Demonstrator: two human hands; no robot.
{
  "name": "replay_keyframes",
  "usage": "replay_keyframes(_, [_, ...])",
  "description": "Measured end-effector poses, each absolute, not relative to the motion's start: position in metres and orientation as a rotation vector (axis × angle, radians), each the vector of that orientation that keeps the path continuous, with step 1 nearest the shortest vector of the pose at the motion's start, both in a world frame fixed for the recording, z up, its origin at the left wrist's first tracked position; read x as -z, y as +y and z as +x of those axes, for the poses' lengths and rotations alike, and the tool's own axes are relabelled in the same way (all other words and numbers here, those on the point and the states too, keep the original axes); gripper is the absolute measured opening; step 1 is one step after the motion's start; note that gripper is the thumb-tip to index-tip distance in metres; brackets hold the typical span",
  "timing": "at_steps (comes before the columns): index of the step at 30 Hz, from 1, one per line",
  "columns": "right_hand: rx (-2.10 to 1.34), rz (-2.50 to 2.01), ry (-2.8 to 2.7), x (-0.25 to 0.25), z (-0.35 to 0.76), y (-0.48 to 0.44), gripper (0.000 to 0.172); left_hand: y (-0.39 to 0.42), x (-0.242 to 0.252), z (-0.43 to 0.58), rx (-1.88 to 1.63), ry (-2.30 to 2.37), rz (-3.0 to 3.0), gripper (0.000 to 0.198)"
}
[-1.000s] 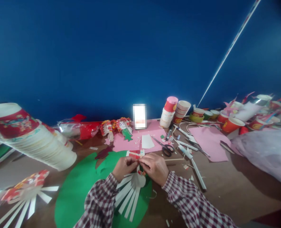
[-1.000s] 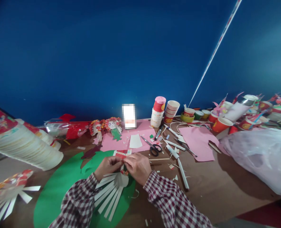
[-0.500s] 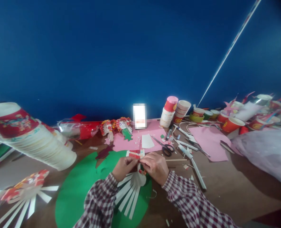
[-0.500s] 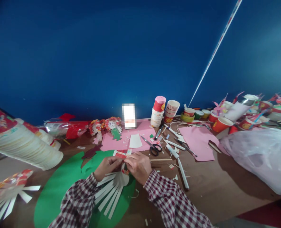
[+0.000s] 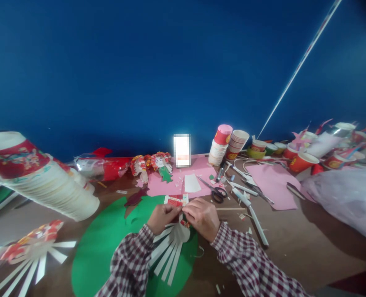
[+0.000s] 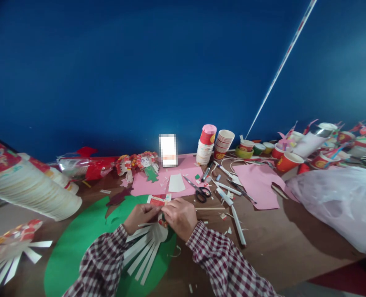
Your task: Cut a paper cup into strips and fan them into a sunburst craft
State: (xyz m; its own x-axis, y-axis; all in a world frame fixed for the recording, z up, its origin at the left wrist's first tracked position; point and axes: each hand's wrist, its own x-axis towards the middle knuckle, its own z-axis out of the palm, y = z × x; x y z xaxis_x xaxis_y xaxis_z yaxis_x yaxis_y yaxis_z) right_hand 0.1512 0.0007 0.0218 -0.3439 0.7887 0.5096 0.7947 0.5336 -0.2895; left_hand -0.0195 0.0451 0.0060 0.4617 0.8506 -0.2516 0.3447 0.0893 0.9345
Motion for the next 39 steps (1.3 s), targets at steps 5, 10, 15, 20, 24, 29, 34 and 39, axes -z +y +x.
replay_keyframes(5, [0.011, -1.293, -2.165, -0.021, 0.15, 0.0, 0.013, 0.045, -0.008, -0.021, -0.515, 1.043, 1.505, 0.043])
replay_keyframes(10, [-0.007, -1.309, -2.145, -0.023, 0.149, 0.0, 0.012, 0.045, -0.01, -0.022, -0.515, 1.075, 1.504, 0.041])
replay_keyframes(15, [-0.073, -1.323, -2.146, -0.024, 0.15, 0.001, 0.013, 0.045, -0.008, -0.021, -0.545, 1.073, 1.508, 0.037])
replay_keyframes(20, [-0.085, -1.278, -2.171, -0.023, 0.152, 0.002, 0.012, 0.047, -0.006, -0.021, -0.586, 1.069, 1.441, 0.034])
replay_keyframes(24, [-0.095, -1.283, -2.163, -0.021, 0.152, 0.002, 0.013, 0.047, -0.005, -0.019, -0.612, 1.046, 1.369, 0.031])
replay_keyframes(29, [-0.124, -1.332, -2.153, -0.02, 0.151, 0.002, 0.012, 0.048, 0.001, -0.02, -0.644, 0.957, 1.287, 0.038])
replay_keyframes(34, [-0.175, -1.309, -2.185, -0.021, 0.152, 0.001, 0.015, 0.049, 0.003, -0.02, -0.662, 0.912, 1.286, 0.044])
replay_keyframes(39, [-0.131, -1.28, -2.205, -0.024, 0.153, 0.002, 0.019, 0.047, -0.003, -0.017, -0.681, 0.949, 1.254, 0.043])
